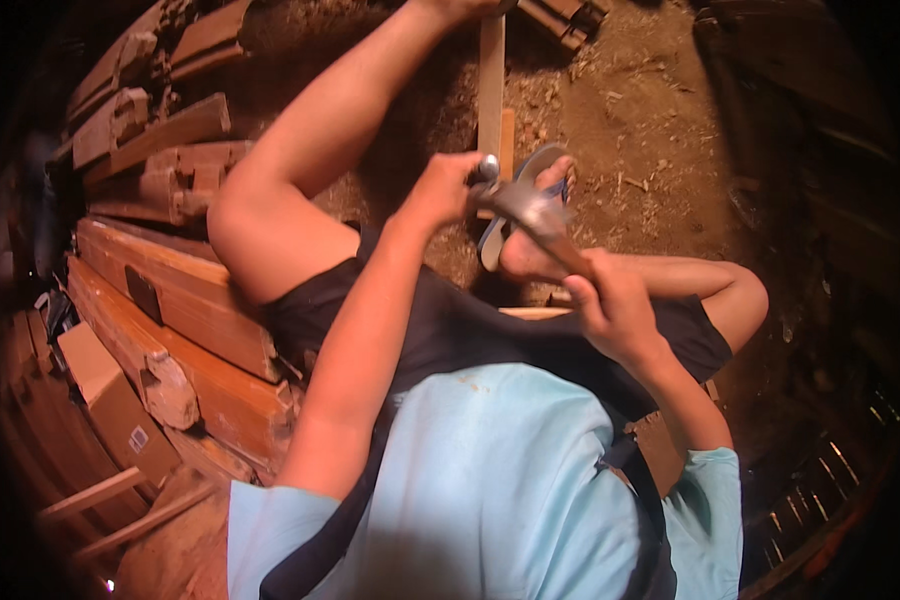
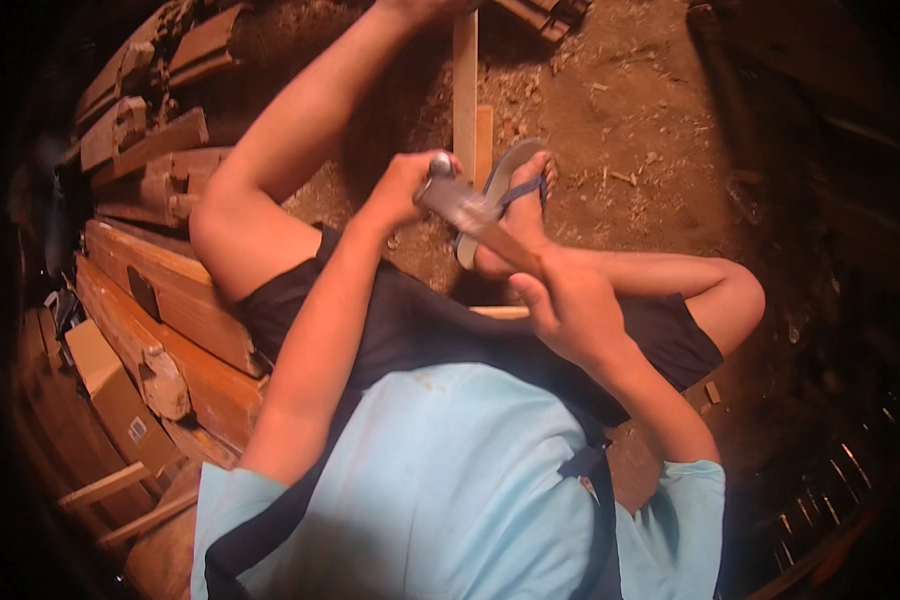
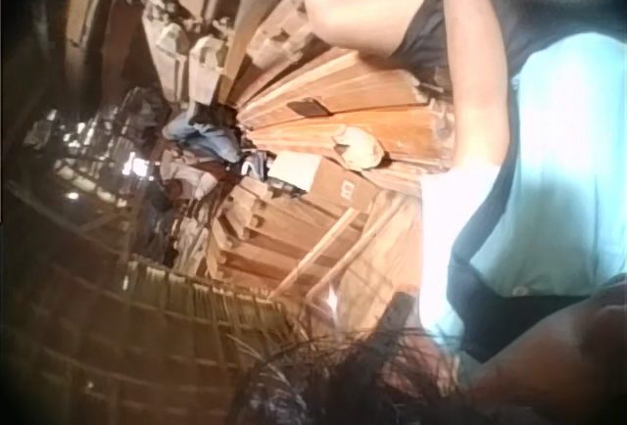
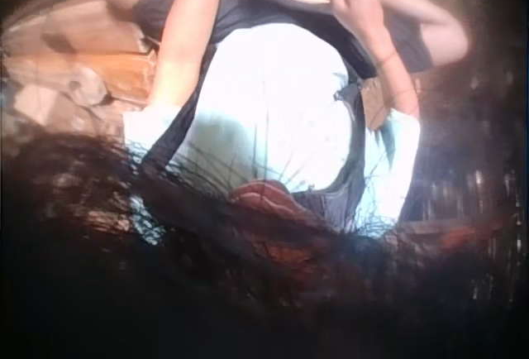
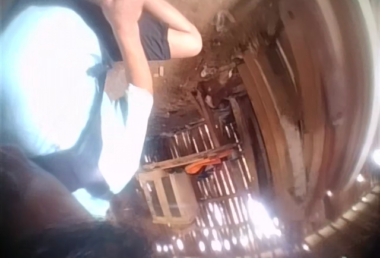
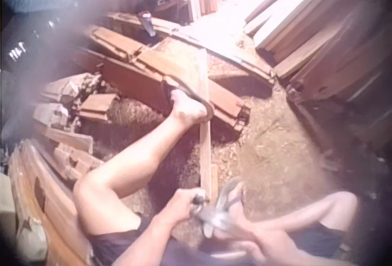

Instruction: The person sits on the floor and uses a chisel and hammer to carve a thin wooden strip. They repeatedly strike the chisel to remove material and occasionally inspect the strip.

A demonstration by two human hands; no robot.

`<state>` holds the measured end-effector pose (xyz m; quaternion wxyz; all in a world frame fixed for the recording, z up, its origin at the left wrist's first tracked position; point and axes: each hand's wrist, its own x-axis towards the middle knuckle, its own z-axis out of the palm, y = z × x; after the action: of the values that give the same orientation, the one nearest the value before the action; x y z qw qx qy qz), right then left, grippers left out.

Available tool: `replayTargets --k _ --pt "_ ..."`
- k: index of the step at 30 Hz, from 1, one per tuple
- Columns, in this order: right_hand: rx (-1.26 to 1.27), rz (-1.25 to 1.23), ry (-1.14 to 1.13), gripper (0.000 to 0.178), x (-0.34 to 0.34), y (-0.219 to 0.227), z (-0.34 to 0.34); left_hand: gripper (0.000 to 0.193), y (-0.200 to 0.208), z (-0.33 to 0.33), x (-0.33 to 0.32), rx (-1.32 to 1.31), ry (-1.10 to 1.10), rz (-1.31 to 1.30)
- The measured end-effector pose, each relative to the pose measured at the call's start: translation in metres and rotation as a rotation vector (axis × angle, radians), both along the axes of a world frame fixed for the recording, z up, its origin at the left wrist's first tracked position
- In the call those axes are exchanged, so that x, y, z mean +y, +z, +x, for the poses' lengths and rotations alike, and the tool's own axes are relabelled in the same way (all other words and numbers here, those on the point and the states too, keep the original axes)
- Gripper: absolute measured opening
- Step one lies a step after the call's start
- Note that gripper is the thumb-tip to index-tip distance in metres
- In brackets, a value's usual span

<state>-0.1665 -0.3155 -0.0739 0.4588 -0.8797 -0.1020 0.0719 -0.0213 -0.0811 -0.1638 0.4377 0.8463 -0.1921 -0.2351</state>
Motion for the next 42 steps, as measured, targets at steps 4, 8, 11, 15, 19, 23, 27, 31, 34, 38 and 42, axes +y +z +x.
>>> replayTargets --k 4,8,11,15,19,23,27,31,34,38,42 --pt "-0.01 0.216 -0.187 0.029 -0.006 0.021 0.0 0.023 -0.001 0.013 0.007 0.025 0.254 -0.11" --pt "0.222 0.317 -0.415 0.032 -0.007 0.002 -0.005 0.022 0.009 0.028 0.015 0.165 0.446 -0.313" --pt "0.251 0.243 -0.432 0.033 -0.004 -0.011 0.001 0.023 0.0 0.022 0.012 0.138 0.451 -0.394" --pt "0.408 0.224 -0.423 0.034 -0.005 -0.023 0.006 0.023 -0.006 0.014 -0.003 0.239 0.471 -0.422" --pt "0.455 0.132 -0.444 0.034 -0.003 -0.021 0.021 0.02 -0.01 0.014 -0.003 0.084 0.502 -0.331" --pt "0.466 0.069 -0.546 0.038 -0.026 -0.073 0.027 0.021 -0.003 0.02 -0.004 0.059 0.552 -0.097" --pt "0.464 -0.353 -0.618 0.052 -0.04 -0.097 0.047 0.023 -0.001 0.026 -0.01 -0.006 0.505 0.214" --pt "0.315 -0.701 -0.647 0.06 -0.005 -0.098 0.078 0.022 -0.015 0.028 -0.015 -0.018 0.586 0.175" --pt "0.25 -0.383 -0.599 0.058 0.028 -0.132 0.125 0.021 -0.017 0.024 -0.012 -0.061 0.594 0.097" --pt "0.301 0.031 -0.772 0.06 0.053 -0.22 0.196 0.02 -0.005 0.023 -0.015 -0.026 0.656 0.041" --pt "0.446 0.163 -0.594 0.056 0.069 -0.227 0.221 0.018 0.013 0.024 -0.016 -0.028 0.694 0.0"
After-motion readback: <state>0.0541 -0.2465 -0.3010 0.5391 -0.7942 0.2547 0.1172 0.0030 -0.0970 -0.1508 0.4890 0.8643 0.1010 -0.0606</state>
